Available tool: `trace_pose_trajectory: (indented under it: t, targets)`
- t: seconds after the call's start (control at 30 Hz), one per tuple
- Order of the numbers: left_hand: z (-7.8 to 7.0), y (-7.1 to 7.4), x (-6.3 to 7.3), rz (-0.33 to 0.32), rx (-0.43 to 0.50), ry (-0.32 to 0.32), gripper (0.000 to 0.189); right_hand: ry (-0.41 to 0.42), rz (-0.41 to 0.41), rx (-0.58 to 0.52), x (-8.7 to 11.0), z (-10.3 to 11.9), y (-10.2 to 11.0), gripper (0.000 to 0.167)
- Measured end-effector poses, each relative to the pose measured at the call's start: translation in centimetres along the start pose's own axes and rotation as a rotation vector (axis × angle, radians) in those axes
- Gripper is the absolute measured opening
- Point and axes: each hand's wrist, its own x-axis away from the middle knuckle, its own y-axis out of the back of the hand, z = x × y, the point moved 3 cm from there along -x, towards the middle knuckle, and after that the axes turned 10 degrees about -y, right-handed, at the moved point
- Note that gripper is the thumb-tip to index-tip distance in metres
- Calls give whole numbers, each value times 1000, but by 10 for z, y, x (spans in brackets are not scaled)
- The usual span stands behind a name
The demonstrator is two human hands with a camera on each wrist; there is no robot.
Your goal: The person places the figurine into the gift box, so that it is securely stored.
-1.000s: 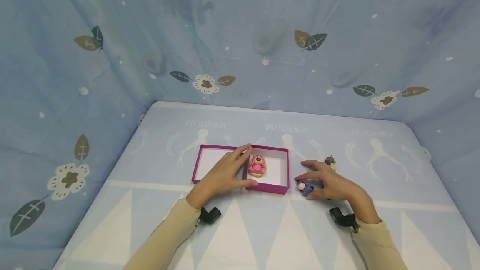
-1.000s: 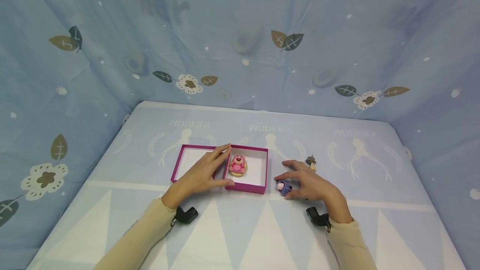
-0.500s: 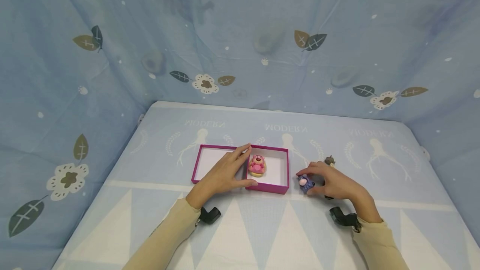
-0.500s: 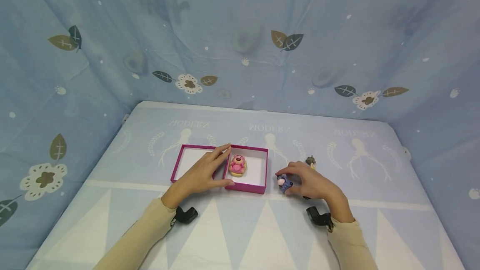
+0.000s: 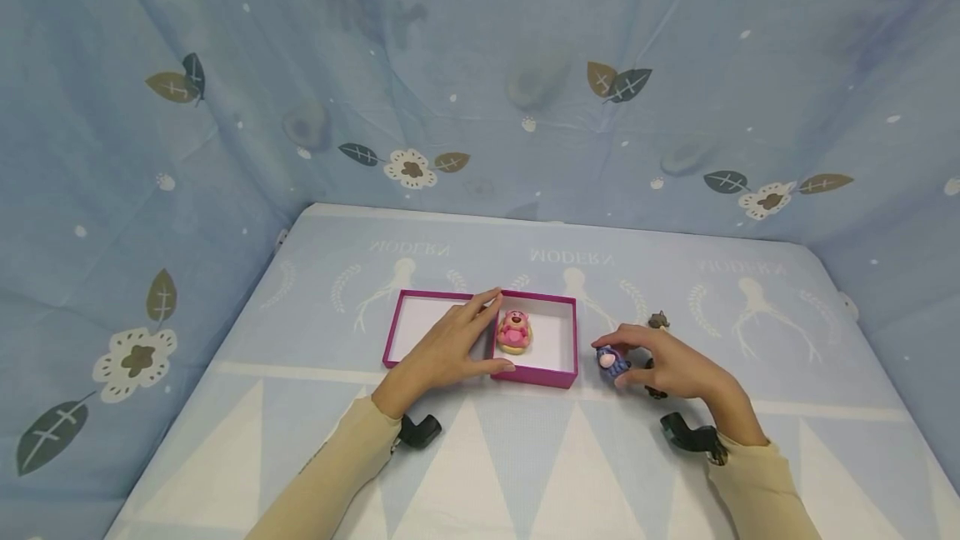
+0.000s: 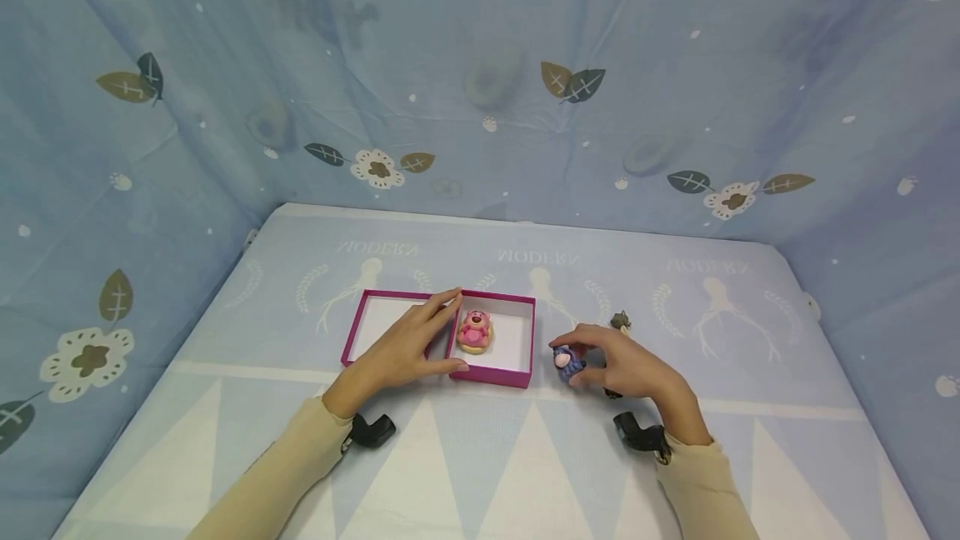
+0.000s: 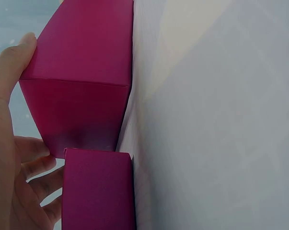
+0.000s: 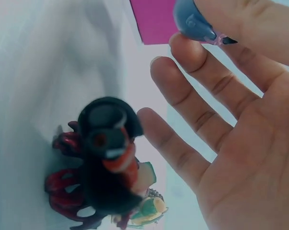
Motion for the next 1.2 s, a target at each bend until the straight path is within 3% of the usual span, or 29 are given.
trace_pose_trajectory:
  t: [1.2]
  targets:
    - [2, -1, -1, -16, -9, -12, 99, -72, -31, 25, 0, 6, 1, 53]
